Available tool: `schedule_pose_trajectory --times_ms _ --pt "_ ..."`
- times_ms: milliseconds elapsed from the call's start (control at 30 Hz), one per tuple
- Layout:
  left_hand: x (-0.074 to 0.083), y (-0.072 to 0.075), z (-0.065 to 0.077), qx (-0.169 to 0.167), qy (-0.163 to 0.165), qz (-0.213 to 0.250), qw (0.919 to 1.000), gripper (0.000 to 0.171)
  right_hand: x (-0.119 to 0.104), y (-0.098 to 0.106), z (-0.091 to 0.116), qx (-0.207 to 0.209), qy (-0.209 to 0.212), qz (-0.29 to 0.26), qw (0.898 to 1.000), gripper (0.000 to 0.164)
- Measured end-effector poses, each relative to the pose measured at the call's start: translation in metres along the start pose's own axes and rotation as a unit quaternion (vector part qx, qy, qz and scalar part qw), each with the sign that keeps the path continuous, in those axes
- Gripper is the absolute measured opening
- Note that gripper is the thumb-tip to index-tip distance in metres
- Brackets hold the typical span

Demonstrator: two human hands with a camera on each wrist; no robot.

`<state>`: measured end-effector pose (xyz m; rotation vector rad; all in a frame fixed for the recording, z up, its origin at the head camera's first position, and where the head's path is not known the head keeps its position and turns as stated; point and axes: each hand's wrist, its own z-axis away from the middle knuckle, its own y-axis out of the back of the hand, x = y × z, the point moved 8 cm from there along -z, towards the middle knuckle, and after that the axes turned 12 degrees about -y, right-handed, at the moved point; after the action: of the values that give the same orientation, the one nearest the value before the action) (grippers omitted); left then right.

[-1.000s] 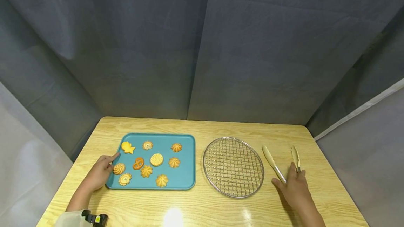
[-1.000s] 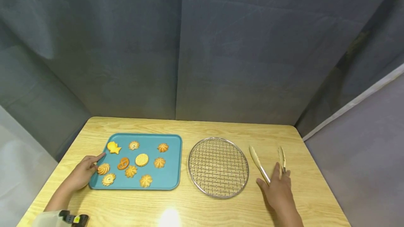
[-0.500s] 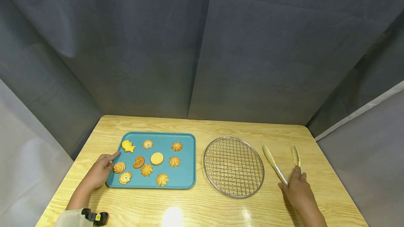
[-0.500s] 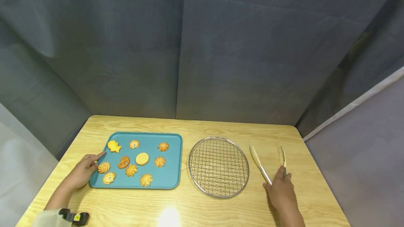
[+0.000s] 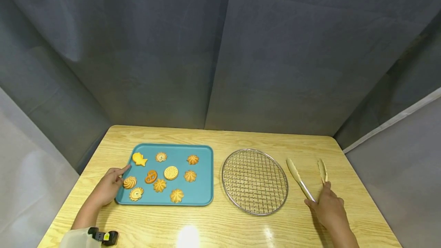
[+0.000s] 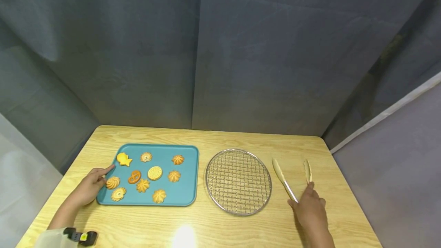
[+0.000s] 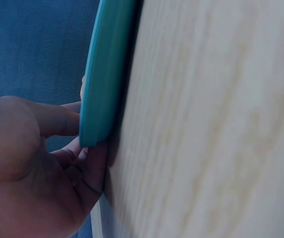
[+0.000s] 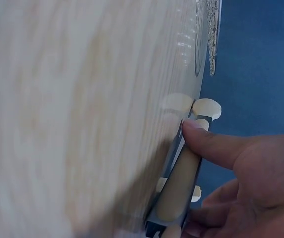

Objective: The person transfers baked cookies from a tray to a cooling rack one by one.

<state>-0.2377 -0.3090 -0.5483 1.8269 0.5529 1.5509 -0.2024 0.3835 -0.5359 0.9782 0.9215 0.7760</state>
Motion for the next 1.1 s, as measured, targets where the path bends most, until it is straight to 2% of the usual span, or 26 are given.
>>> schedule_pose_trajectory --times_ms 400,767,967,1100 --pt "-0.001 0.0 0.0 0.003 -0.009 0.006 0.9999 0.05 -0.001 0.003 0.001 0.001 -0.007 -0.015 1.0 0.109" --pt "-0.001 -0.001 0.0 0.009 -0.013 0.005 0.9999 0.05 0.002 0.006 0.0 -0.025 -0.024 -0.041 0.999 0.122" --pt "0.0 0.0 0.0 0.005 -0.01 0.004 0.9999 0.049 0.005 0.009 0.001 -0.039 -0.036 -0.074 0.996 0.122" --pt "0.0 0.0 0.0 0.003 -0.006 0.007 1.0 0.05 0.007 0.01 0.0 -0.04 -0.048 -0.073 0.995 0.125"
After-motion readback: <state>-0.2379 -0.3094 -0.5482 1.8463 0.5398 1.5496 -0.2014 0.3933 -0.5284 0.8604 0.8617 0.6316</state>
